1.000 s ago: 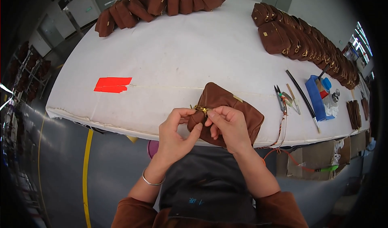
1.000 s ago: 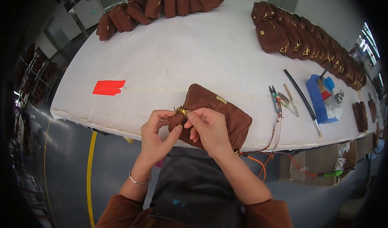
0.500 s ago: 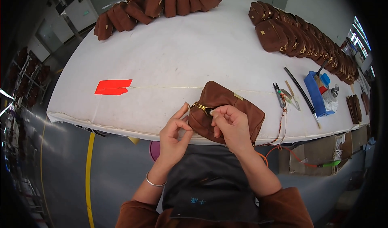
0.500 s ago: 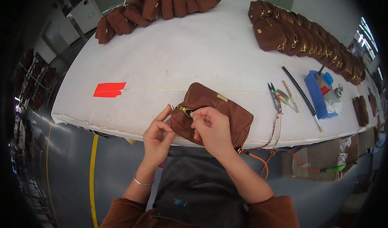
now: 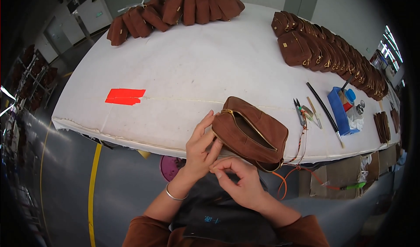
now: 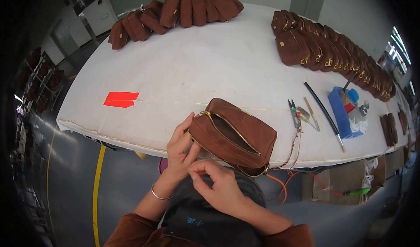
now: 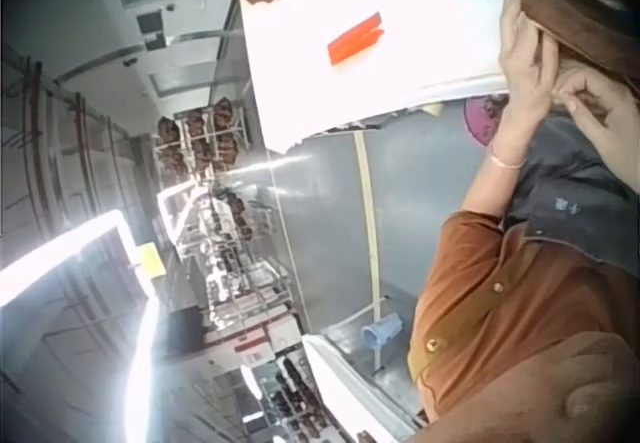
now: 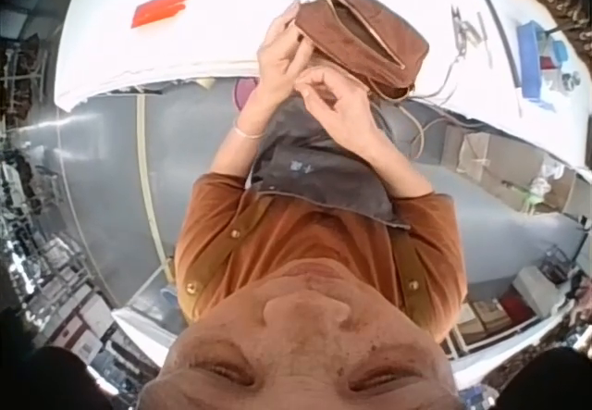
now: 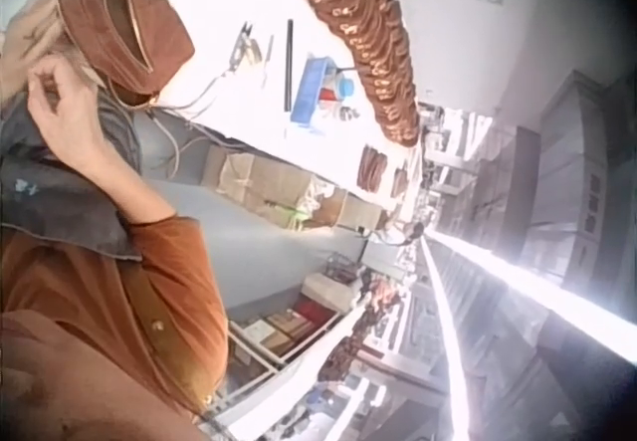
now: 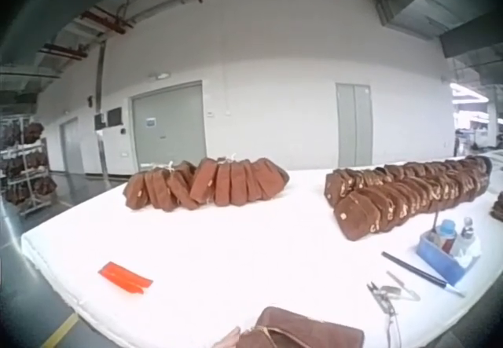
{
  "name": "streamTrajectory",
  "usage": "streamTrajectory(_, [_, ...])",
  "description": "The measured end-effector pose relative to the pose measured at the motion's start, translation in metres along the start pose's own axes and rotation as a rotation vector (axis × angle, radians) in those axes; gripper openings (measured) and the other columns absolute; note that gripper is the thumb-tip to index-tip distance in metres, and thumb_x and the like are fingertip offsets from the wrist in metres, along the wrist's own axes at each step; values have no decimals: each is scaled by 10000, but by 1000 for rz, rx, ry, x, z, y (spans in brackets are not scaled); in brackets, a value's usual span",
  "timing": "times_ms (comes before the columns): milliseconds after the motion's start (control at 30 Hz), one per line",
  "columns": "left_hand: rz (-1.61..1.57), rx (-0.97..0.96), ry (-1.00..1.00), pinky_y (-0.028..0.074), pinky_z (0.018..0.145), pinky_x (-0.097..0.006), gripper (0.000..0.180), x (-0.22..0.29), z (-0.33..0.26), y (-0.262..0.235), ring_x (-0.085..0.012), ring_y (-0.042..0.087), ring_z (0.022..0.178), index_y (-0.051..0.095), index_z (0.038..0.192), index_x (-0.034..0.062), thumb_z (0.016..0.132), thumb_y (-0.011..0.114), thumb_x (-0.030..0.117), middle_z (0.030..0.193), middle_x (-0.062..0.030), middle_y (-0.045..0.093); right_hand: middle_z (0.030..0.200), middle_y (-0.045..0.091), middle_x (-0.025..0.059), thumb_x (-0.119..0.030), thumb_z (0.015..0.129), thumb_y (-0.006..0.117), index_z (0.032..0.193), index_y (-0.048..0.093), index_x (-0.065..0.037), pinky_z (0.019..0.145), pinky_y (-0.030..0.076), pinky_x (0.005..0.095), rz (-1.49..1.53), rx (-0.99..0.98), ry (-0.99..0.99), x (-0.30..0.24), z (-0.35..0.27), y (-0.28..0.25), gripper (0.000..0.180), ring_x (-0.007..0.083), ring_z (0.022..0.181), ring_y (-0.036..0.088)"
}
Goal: Inspecting and finishing leather pouches by cleaning zippers and trimming threads.
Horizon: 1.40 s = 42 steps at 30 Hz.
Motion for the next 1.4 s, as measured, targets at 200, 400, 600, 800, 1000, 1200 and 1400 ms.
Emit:
streamTrajectory(200, [197,54,-17,500,821,-350,476,11,21,5,-308,605,976,583,1190,-15,719,617,-69,1130,-168,605,1021,650,138,52,830,644,971,606,22,692,549,294,-234,316,-109,1,10,-14,149,228,800,669])
streamTrajectory(400, [20,-60,-276,521,750,-337,501,10,15,7,-300,655,858,560,1214,-27,718,598,-79,969,-177,652,851,628,152,24,841,657,997,615,2,562,504,354,-372,397,-144,17,36,-28,163,291,681,645])
streamTrajectory(600, [3,-51,-291,522,772,-317,504,10,11,11,-304,679,872,561,1229,-15,730,600,-71,985,-189,662,853,629,148,-16,836,666,999,621,-12,585,512,378,-546,367,-212,20,46,-31,169,314,695,640])
streamTrajectory(800, [-15,-90,-309,523,777,-321,542,12,15,10,-305,679,910,545,1254,-11,719,615,-62,1006,-190,658,909,676,129,35,794,682,971,652,6,624,548,328,-617,369,-372,26,50,-32,182,277,733,673])
streamTrajectory(1000, [2,-147,-246,512,852,-337,643,14,18,6,-321,660,985,491,1305,-34,685,658,-11,1078,-203,636,939,670,106,-8,799,680,976,641,-4,642,573,328,-705,357,-453,34,53,-35,181,257,790,684])
streamTrajectory(1200, [-152,-210,-239,451,975,-373,730,19,20,0,-376,598,1101,429,1346,-74,649,634,2,1129,-253,589,939,669,103,-9,794,661,984,644,-4,606,578,324,-803,318,-515,37,53,-40,191,253,802,691])
streamTrajectory(1400, [-151,-244,-206,450,974,-391,755,19,20,2,-393,594,1097,395,1368,-70,650,616,7,1120,-261,588,992,644,123,-32,715,638,1046,621,17,581,569,316,-972,245,-542,32,51,-45,335,233,791,691])
Point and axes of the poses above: each hand's wrist, its own z-axis towards the middle knuckle, its own y-axis out of the palm, x = y × z, the point moved 1 cm from there along z, towards the middle knuckle
